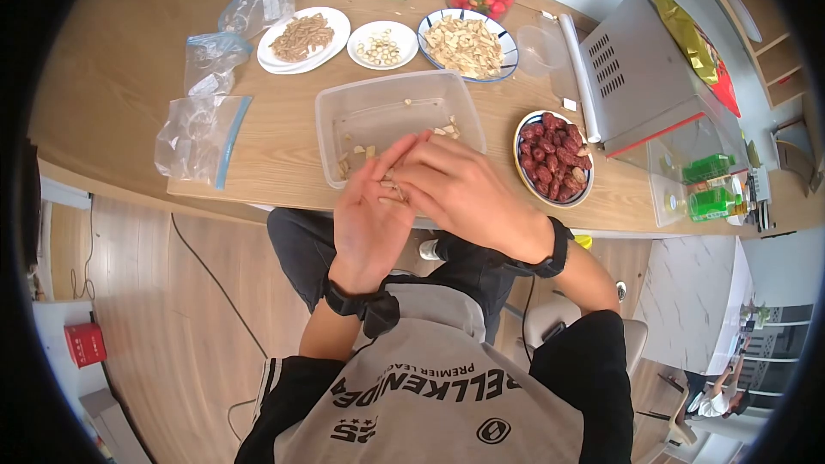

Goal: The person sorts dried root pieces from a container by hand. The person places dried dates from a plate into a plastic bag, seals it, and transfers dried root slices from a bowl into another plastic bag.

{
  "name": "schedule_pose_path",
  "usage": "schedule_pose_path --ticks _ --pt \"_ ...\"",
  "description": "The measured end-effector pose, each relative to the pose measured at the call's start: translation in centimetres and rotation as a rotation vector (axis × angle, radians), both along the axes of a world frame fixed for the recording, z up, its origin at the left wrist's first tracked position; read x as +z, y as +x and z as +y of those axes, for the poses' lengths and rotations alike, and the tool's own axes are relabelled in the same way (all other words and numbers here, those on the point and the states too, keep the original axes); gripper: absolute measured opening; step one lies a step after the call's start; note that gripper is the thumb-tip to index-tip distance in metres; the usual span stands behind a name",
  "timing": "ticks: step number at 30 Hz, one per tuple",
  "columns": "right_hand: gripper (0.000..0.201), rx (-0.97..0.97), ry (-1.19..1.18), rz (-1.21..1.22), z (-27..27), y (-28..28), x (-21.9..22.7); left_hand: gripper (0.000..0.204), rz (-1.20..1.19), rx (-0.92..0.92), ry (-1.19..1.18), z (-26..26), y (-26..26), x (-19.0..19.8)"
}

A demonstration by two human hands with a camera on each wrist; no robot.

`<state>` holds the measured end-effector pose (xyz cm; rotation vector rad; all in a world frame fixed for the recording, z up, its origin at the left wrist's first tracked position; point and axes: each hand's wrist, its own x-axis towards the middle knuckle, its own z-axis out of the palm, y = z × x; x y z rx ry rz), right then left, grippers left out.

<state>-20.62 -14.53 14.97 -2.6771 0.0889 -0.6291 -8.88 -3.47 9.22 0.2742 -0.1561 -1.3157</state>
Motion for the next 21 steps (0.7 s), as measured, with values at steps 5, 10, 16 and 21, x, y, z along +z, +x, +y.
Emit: schedule_pose_path --ticks 5,10,16,21 --pt "0.026 -0.037 0.012 -0.019 -0.6 0.4 0.2 0.051 0.038 0.009 0.012 -0.2 -0.4 -0.6" --pt "0.026 0.006 -0.046 0.021 -0.8 0.6 0.6 0.05 0.056 0.017 0.042 -0.3 -0.4 -1.1" --pt "0.018 0.056 -0.249 0.067 -0.9 0.9 0.6 0.048 0.08 0.002 -0.012 -0.3 -0.3 -1.1" --pt "0.018 0.089 -0.248 0.09 -1.6 1.1 0.4 0.047 0.237 -0.054 -0.189 -0.7 0.0 -4.0"
